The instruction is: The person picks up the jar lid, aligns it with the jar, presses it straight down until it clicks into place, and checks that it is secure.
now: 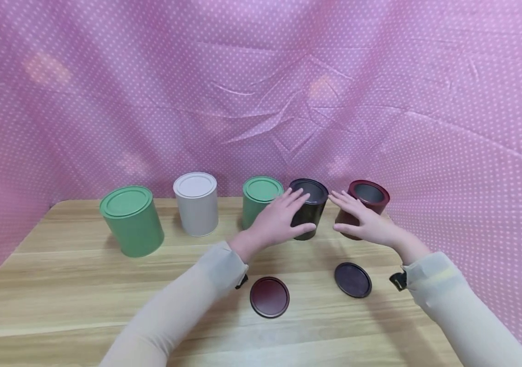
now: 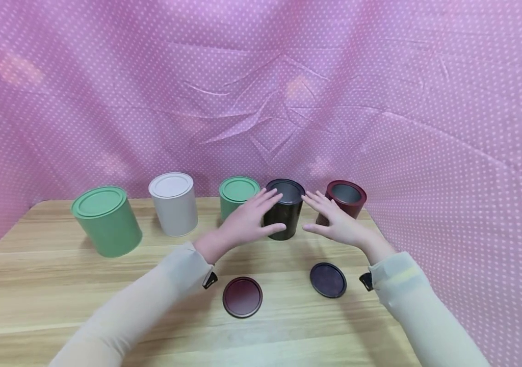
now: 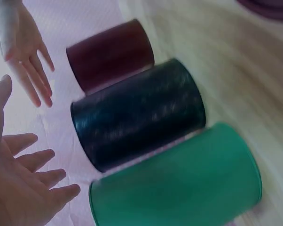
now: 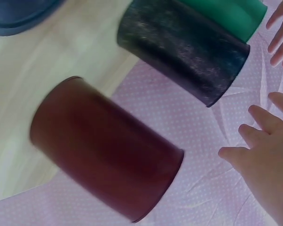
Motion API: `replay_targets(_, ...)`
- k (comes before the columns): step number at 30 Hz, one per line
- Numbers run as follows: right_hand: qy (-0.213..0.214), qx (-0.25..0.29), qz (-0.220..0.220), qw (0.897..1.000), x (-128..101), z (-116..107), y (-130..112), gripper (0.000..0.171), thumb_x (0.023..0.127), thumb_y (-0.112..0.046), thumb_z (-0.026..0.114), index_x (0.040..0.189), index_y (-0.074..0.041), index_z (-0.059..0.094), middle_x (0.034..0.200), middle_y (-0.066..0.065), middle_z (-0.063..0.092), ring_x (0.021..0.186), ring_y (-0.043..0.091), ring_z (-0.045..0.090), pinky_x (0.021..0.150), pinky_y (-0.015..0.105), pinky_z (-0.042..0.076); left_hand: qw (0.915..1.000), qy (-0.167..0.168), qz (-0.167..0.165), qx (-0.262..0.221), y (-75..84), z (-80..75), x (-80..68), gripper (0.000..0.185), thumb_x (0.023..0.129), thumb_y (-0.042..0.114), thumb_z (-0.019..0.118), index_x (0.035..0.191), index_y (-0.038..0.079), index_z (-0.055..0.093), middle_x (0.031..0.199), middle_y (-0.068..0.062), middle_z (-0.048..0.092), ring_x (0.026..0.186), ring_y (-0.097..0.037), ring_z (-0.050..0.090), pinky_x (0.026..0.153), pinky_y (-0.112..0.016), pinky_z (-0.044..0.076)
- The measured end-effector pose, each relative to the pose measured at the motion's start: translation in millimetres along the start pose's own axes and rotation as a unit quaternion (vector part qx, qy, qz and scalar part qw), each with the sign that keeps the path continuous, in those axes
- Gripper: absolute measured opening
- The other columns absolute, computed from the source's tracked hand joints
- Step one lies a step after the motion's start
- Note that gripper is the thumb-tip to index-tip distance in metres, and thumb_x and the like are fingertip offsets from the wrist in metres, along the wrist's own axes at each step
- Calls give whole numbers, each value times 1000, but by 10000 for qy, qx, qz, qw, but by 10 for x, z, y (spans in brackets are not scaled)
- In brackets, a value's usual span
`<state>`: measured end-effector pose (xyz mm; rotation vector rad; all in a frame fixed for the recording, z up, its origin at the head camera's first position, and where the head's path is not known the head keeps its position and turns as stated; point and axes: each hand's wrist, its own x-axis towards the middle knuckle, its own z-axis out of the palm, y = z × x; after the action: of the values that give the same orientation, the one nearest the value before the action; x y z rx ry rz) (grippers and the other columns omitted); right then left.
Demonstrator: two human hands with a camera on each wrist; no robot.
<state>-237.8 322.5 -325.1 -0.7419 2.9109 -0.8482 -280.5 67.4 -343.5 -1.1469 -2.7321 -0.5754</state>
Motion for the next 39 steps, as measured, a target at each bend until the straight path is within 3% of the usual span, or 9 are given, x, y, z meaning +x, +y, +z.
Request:
replay_targets(5, 159, -45, -117, 9998, -191, 106, 79, 71, 93, -24, 65, 149, 1, 31, 156, 24, 26, 146, 46, 9, 115, 66, 4, 9998, -37, 169, 96, 145, 145, -41, 75, 92, 58, 54, 153, 20, 31, 159, -3, 29, 149, -27, 20, 120, -43, 23)
replay_targets(10, 289, -36, -158, 9995, -332, 191, 138, 69, 91, -23, 67, 147, 0, 35, 154, 27, 28, 144, 49, 12, 111, 70, 11, 9988, -340, 312, 173, 306, 329, -76, 75, 93, 60, 51, 153, 21, 30, 160, -2, 27, 149, -26, 20, 120, -43, 23)
replay_targets(16, 191, 168, 92, 9996, -463, 261, 203, 70, 91, -24, 66, 150, -5, 33, 156, 25, 24, 144, 50, 8, 108, 73, 13, 9979, -462, 372, 249, 428, 504, -77, 74, 93, 60, 50, 153, 22, 30, 159, -2, 29, 148, -26, 24, 119, -43, 28)
replay_targets(27, 254, 362, 241, 9987, -713, 452, 367, 71, 90, -22, 67, 151, -6, 32, 155, 29, 23, 141, 55, 10, 105, 76, 15, 9971, -731, 184, -46, 518, 774, -4, 76, 93, 62, 47, 154, 22, 28, 159, -1, 30, 147, -24, 27, 118, -40, 29)
replay_targets(39, 248, 373, 462, 9979, -861, 544, 473, 72, 87, -17, 70, 146, 5, 35, 150, 38, 23, 135, 62, 16, 101, 77, 19, 9922, -1237, 121, -97, 554, 1001, 79, 77, 91, 66, 46, 153, 22, 31, 157, 2, 32, 146, -21, 28, 119, -34, 26)
